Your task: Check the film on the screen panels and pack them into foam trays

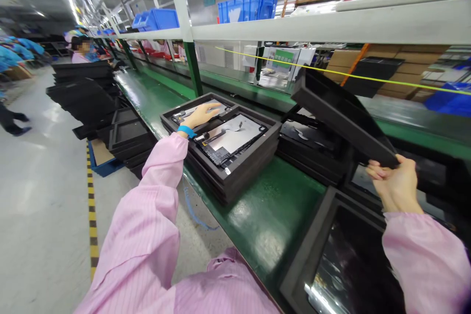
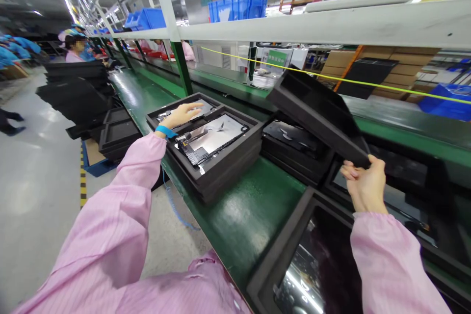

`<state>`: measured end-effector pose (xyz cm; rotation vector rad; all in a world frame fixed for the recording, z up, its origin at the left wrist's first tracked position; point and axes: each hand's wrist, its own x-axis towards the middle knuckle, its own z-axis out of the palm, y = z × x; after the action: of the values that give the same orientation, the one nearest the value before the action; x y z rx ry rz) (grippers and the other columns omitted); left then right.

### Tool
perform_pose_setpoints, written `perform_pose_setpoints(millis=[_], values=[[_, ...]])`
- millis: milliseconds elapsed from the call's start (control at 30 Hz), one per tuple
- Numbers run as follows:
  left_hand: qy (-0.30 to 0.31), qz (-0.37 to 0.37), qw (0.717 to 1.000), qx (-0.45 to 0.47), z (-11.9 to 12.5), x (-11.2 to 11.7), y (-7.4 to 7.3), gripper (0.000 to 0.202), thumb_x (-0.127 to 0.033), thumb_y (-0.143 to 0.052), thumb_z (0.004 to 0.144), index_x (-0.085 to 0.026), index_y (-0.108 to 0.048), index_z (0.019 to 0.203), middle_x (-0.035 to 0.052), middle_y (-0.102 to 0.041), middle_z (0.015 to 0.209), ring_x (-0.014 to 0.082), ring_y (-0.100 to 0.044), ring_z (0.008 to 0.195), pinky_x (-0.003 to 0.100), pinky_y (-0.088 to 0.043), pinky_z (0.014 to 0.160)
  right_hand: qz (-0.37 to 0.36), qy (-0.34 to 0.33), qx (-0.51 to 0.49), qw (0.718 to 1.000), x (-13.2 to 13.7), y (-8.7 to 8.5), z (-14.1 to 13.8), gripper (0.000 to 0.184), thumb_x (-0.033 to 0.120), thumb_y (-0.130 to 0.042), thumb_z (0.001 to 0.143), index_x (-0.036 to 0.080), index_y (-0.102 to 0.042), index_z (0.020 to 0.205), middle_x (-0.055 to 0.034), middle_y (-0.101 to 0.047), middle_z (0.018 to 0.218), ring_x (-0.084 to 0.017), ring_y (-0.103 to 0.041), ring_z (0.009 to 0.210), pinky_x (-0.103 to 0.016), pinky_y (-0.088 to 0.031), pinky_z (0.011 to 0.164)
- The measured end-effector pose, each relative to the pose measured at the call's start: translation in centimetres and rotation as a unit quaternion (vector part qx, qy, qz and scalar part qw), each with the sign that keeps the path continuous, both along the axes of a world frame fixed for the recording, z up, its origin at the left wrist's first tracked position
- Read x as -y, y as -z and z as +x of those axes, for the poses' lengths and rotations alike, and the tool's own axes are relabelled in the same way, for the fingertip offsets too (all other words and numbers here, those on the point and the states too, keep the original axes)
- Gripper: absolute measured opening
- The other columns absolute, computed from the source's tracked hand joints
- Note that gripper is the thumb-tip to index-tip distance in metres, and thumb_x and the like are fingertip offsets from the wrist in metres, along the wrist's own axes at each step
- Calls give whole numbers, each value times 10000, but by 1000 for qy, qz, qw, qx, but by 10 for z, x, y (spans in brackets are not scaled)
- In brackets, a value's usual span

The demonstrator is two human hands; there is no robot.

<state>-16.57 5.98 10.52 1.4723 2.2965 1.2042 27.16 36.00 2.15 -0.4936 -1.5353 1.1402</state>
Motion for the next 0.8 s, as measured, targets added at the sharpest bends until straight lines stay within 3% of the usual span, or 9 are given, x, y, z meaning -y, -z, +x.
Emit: perform_pose_setpoints(millis=[67, 167, 233, 300, 333, 400, 500, 633, 800], values=[[11, 38, 997, 72, 22, -8, -9, 488, -419, -395, 960, -176, -465, 1377, 103, -561, 1365, 245, -493, 1273, 400, -377, 1063, -38, -43, 34, 998, 13, -9, -10, 402, 600, -576, 642, 350, -401, 379, -31, -286, 306, -118, -149, 298, -407, -134, 449], [10, 98, 975, 198, 58, -15, -18, 619, -501, -194, 972, -212, -146, 1517, 133, -637, 1234, 221, -637, 1077, 374, -506, 880, -82, -101, 40, 991, 44, -19, -33, 289, 551, -553, 673, 291, -513, 554, -9, -434, 413, -84, -168, 299, -336, -95, 383], [-46, 208, 927, 308, 80, -13, -20, 660, -481, -383, 931, -186, -214, 1497, 124, -668, 1107, 211, -670, 947, 351, -521, 816, -114, -141, 33, 983, 69, -25, -50, 294, 535, -536, 705, 242, -545, 684, 8, -495, 496, -66, -211, 315, -278, -126, 365], [-122, 317, 861, 378, 95, -3, -17, 648, -302, -590, 825, -152, -374, 1417, 76, -661, 978, 179, -656, 837, 311, -511, 797, -145, -182, 33, 972, 91, -32, -65, 315, 526, -562, 723, 221, -558, 802, 18, -534, 560, -62, -303, 348, -237, -209, 376], [-156, 352, 838, 387, 99, 3, -15, 647, -196, -611, 775, -141, -408, 1387, 51, -644, 929, 156, -638, 791, 287, -504, 790, -158, -203, 37, 966, 99, -35, -70, 342, 516, -601, 714, 228, -565, 896, 14, -577, 620, -71, -395, 390, -226, -282, 403], [-204, 387, 821, 368, 100, 16, -6, 701, -68, -542, 719, -143, -375, 1396, 20, -606, 909, 115, -594, 740, 241, -488, 768, -180, -241, 48, 952, 113, -41, -75, 532, 500, -665, 694, 281, -497, 1148, -13, -667, 848, -125, -607, 608, -237, -436, 534], [-269, 433, 790, 341, 91, 32, 13, 823, -2, -460, 636, -159, -293, 1427, 21, -567, 997, 93, -540, 738, 202, -470, 726, -210, -274, 61, 937, 124, -46, -70, 787, 491, -699, 691, 354, -302, 1356, -42, -641, 1155, -201, -655, 982, -288, -513, 726], [-317, 447, 772, 321, 80, 43, 37, 890, 16, -441, 558, -171, -291, 1415, 25, -533, 1058, 94, -517, 794, 201, -454, 769, -206, -245, 73, 945, 133, -44, -51, 741, 456, -700, 724, 324, -348, 1362, -39, -637, 1159, -198, -644, 999, -284, -522, 731], [-322, 421, 793, 301, 82, 54, 46, 748, -2, -427, 532, -179, -455, 1258, -1, -537, 947, 101, -512, 765, 240, -458, 803, -165, -203, 110, 959, 141, -37, -29, 569, 441, -697, 757, 282, -495, 1264, -39, -643, 1123, -172, -635, 961, -255, -519, 725]])
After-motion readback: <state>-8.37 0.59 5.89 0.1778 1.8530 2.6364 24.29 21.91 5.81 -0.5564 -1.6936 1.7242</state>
